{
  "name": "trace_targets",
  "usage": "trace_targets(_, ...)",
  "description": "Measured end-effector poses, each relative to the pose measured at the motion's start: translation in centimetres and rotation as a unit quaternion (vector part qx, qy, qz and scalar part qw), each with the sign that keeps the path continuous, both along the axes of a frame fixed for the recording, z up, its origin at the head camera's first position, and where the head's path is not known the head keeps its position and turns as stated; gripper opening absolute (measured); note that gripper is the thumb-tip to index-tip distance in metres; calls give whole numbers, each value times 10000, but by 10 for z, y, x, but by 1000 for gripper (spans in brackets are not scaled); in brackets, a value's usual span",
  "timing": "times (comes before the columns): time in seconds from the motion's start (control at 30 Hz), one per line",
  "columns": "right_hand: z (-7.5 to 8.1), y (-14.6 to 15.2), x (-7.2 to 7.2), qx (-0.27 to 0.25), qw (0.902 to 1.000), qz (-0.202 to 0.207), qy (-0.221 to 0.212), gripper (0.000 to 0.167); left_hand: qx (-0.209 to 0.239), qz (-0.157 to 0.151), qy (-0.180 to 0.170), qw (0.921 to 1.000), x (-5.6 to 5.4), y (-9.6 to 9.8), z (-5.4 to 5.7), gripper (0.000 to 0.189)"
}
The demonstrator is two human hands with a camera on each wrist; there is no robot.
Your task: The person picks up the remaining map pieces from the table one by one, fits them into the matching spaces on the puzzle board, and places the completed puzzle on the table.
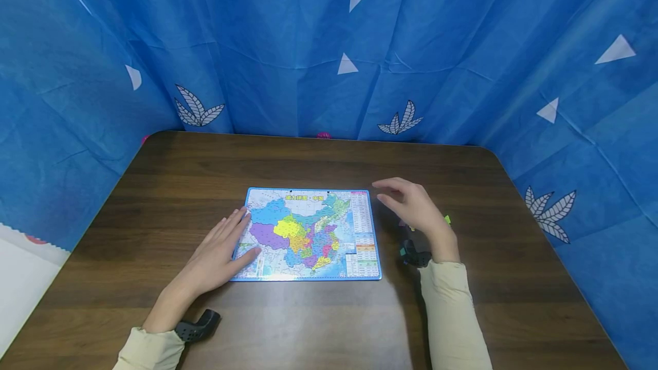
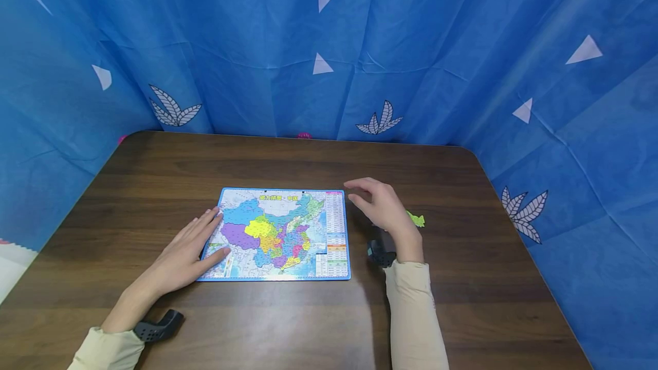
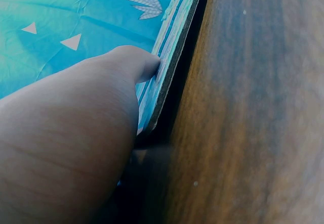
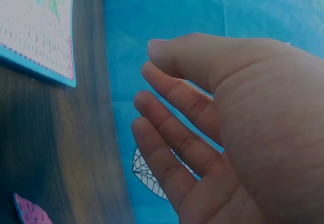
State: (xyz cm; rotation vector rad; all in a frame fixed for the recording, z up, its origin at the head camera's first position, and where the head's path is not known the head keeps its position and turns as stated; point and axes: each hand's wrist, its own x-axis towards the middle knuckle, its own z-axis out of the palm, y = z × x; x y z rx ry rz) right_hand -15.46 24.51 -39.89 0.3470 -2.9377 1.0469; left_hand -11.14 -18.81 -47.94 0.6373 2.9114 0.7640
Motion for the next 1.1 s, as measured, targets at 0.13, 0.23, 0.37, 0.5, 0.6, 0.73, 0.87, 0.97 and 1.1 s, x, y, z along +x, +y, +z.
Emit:
trace_targets(0.13, -3, 6, 0, 25, 10000, -46, 17, 34, 5, -19, 2, 10000, 0, 0, 0, 85)
trace_targets(0.23, -5, 11, 0, 103, 9998, -154, -23, 35, 0, -22, -3, 10000, -1, 0, 1, 86)
trace_targets(0.37, -8, 18, 0, 155, 9994, -288, -87, 35, -24, -16, -15, 10000, -1, 1, 2, 86)
trace_targets(0.5, -9, 26, 0, 221, 9991, -329, -169, 37, -31, -17, -34, 10000, -1, 1, 2, 86)
trace_targets(0.6, -9, 31, 1, 275, 9986, -353, -284, 39, -33, -14, -51, 10000, -1, 1, 2, 86)
trace_targets(0.73, -11, 37, 3, 332, 9979, -372, -413, 43, -5, -15, -70, 10000, -1, 1, 2, 86)
trace_targets(0.87, -13, 43, 3, 357, 9973, -385, -515, 44, 19, -23, -84, 10000, -1, 1, 1, 86)
trace_targets(0.97, -14, 47, 4, 327, 9970, -400, -569, 45, 16, -20, -98, 9999, -1, 1, 1, 86)
trace_targets(1.1, -16, 52, 5, 317, 9964, -445, -647, 46, 17, -15, -106, 9999, -1, 1, 0, 86)
